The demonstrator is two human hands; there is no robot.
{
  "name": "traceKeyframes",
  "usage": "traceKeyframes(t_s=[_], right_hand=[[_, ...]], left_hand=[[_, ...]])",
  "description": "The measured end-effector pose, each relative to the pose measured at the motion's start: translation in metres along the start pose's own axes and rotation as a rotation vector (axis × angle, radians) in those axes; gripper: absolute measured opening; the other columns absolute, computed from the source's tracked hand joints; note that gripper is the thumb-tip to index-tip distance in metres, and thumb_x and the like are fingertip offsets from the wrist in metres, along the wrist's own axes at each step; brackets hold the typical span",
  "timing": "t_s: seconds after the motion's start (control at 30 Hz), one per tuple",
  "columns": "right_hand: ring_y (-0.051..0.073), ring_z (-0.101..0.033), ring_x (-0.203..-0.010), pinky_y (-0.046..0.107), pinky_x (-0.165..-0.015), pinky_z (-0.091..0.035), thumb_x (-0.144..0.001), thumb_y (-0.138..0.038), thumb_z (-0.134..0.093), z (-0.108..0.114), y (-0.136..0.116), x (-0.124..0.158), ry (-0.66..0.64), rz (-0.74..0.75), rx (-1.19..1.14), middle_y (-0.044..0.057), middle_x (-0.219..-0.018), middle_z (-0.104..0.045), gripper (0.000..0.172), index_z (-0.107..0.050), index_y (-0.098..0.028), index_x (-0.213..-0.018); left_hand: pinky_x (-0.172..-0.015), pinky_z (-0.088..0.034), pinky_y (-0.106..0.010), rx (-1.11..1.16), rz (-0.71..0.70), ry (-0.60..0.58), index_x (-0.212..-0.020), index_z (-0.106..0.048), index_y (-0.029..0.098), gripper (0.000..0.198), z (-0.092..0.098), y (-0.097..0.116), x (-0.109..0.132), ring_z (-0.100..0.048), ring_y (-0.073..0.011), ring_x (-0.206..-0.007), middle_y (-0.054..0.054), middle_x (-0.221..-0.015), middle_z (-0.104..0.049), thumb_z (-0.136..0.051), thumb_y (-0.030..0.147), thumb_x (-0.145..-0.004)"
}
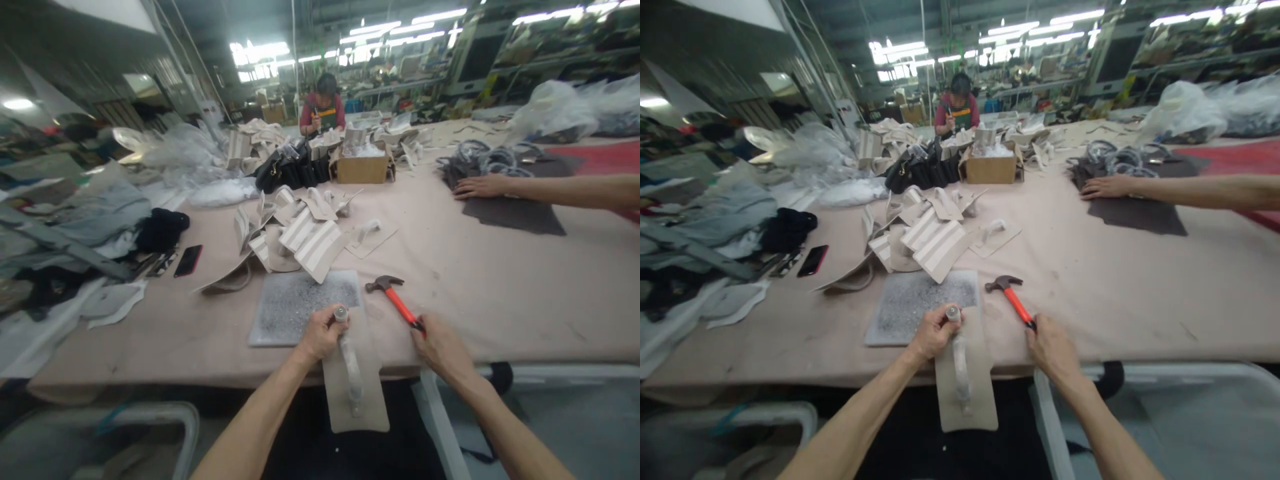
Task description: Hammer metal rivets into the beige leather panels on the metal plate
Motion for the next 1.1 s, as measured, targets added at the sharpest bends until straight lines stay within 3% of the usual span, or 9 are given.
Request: traceKeyframes(t_s=[0.13, 0.23, 0.33, 0.47, 0.53, 0.7, 0.9, 1.0, 1.1], right_hand=[[0.016, -0.052, -0.058, 0.026, -0.055, -0.039, -0.080, -0.021, -0.050, 0.002, -0.014, -0.008, -0.366, -0.158, -0.623, 0.000, -0.065, -0.054, 0.003, -0.052, -0.020, -0.078], [0.013, -0.043, -0.045, 0.024, -0.045, -0.038, -0.079, -0.027, -0.045, 0.013, -0.039, -0.001, -0.580, -0.293, -0.935, -0.004, -0.059, -0.048, 0.006, -0.045, -0.023, -0.075], [0.012, -0.041, -0.042, 0.024, -0.041, -0.034, -0.089, -0.044, -0.040, 0.038, -0.054, 0.010, -0.412, -0.198, -0.875, -0.005, -0.058, -0.046, 0.022, -0.042, -0.025, -0.077], [0.015, -0.045, -0.044, 0.026, -0.047, -0.032, -0.096, -0.057, -0.039, 0.085, -0.066, 0.033, 0.142, 0.226, -0.538, -0.003, -0.052, -0.047, 0.037, -0.046, -0.025, -0.077], [0.015, -0.046, -0.043, 0.028, -0.048, -0.029, -0.100, -0.055, -0.036, 0.096, -0.071, 0.044, 0.254, 0.397, -0.375, -0.002, -0.051, -0.048, 0.040, -0.049, -0.025, -0.078], [0.016, -0.048, -0.040, 0.029, -0.045, -0.023, -0.104, -0.045, -0.031, 0.094, -0.077, 0.056, 0.107, 0.513, -0.163, -0.001, -0.051, -0.055, 0.038, -0.048, -0.025, -0.076], [0.015, -0.050, -0.042, 0.028, -0.047, -0.031, -0.106, -0.048, -0.033, 0.108, -0.075, 0.064, 0.441, 0.471, -0.302, -0.002, -0.052, -0.052, 0.039, -0.049, -0.025, -0.079], [0.015, -0.050, -0.040, 0.031, -0.045, -0.024, -0.106, -0.041, -0.033, 0.092, -0.073, 0.061, 0.261, 0.575, -0.164, -0.002, -0.051, -0.055, 0.038, -0.051, -0.024, -0.077], [0.016, -0.059, -0.050, 0.030, -0.048, -0.030, -0.103, -0.030, -0.041, 0.083, -0.067, 0.063, 0.017, 0.468, -0.022, -0.001, -0.061, -0.065, 0.026, -0.059, -0.023, -0.085]], left_hand=[[-0.073, -0.044, -0.026, 0.027, -0.013, -0.008, -0.090, -0.069, 0.020, 0.012, 0.001, 0.001, 0.001, -0.057, -0.0171, -0.076, -0.001, -0.081, -0.066, -0.062, 0.026, -0.082], [-0.074, -0.043, -0.026, 0.044, -0.034, -0.015, -0.089, -0.068, 0.019, 0.011, 0.002, 0.002, 0.000, -0.056, -0.0169, -0.075, 0.000, -0.079, -0.063, -0.061, 0.024, -0.081], [-0.072, -0.042, -0.026, 0.056, -0.051, -0.022, -0.085, -0.066, 0.018, 0.008, 0.002, 0.004, 0.000, -0.055, -0.0164, -0.074, 0.000, -0.076, -0.061, -0.060, 0.023, -0.081], [-0.069, -0.040, -0.026, 0.065, -0.060, -0.027, -0.082, -0.065, 0.018, 0.007, 0.002, 0.006, -0.001, -0.052, -0.0158, -0.071, 0.000, -0.074, -0.058, -0.059, 0.022, -0.081], [-0.067, -0.039, -0.026, 0.060, -0.048, -0.022, -0.081, -0.064, 0.018, 0.008, 0.002, 0.005, -0.001, -0.049, -0.0155, -0.069, 0.000, -0.072, -0.056, -0.058, 0.024, -0.080], [-0.063, -0.036, -0.026, 0.062, -0.027, -0.030, -0.082, -0.063, 0.018, 0.008, 0.001, 0.003, 0.000, -0.046, -0.0144, -0.064, 0.002, -0.068, -0.054, -0.058, 0.024, -0.080], [-0.066, -0.038, -0.026, 0.041, -0.033, -0.033, -0.077, -0.061, 0.019, 0.006, 0.003, 0.006, -0.002, -0.048, -0.0149, -0.067, 0.001, -0.070, -0.055, -0.058, 0.023, -0.078], [-0.062, -0.038, -0.026, 0.008, 0.006, -0.019, -0.076, -0.063, 0.019, 0.012, 0.006, 0.007, -0.001, -0.048, -0.0150, -0.064, 0.001, -0.067, -0.057, -0.060, 0.029, -0.078], [-0.061, -0.044, -0.030, -0.070, 0.055, 0.002, -0.073, -0.067, 0.021, 0.022, 0.001, 0.020, 0.005, -0.054, -0.0185, -0.063, 0.000, -0.064, -0.063, -0.065, 0.042, -0.079]])
Point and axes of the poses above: each hand's wrist, its own x-axis away from the middle knuckle, its own z-axis out of the back of the hand, y = z × x, the point moved 3 cm from there along -x, towards the middle knuckle
